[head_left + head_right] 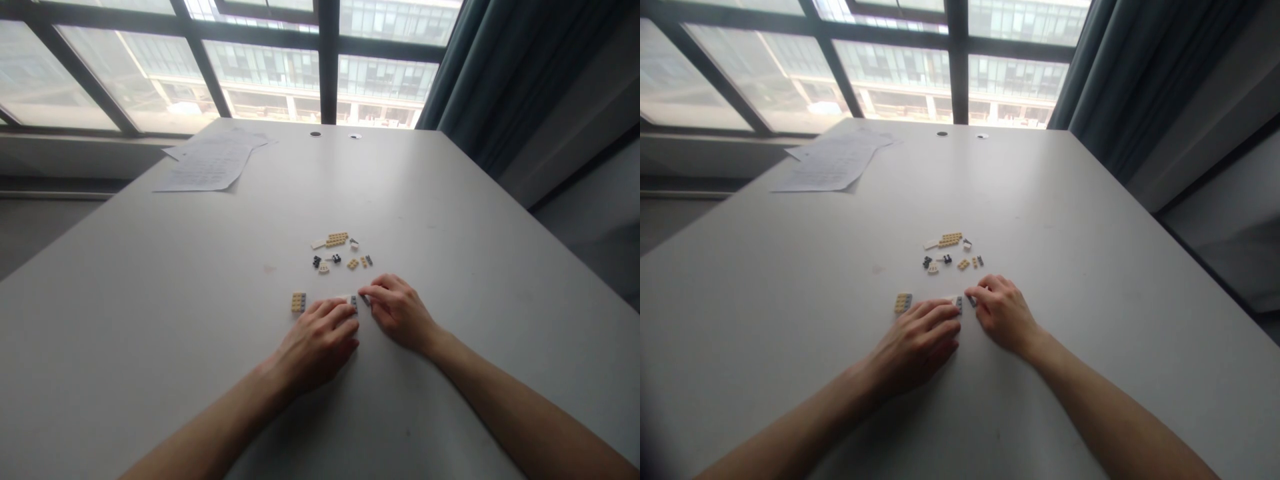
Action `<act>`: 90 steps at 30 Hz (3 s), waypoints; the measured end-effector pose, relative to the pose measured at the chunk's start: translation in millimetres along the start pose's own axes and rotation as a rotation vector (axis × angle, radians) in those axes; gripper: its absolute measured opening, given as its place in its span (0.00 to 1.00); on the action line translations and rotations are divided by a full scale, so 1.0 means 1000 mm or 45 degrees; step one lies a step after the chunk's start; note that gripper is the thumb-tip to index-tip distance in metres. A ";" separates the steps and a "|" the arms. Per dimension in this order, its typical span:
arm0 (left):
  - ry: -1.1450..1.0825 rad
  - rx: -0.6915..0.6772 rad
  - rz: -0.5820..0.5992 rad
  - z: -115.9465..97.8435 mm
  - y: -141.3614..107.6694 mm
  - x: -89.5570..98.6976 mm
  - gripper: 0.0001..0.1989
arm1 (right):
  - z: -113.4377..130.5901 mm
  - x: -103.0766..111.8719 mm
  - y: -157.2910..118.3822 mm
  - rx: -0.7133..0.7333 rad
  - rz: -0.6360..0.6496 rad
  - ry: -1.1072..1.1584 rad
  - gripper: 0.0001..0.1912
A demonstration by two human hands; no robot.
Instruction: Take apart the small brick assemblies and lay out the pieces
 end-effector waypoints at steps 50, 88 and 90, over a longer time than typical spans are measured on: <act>-0.009 0.021 0.039 0.002 -0.001 -0.002 0.06 | 0.008 -0.003 -0.001 0.062 0.045 0.014 0.12; -0.018 0.013 -0.034 0.001 0.000 0.003 0.06 | 0.005 -0.003 -0.001 0.021 0.056 0.027 0.14; -0.022 0.013 -0.033 0.001 0.000 0.003 0.06 | 0.006 -0.003 -0.001 0.033 0.057 0.020 0.13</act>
Point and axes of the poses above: each hand's wrist, its own y-axis towards the middle knuckle, its own x-axis out of the back of the hand, z = x × y, the point moved 9 cm from there along y, towards the middle knuckle, and after that the axes turned 3 degrees about x, right-handed, at the moved point
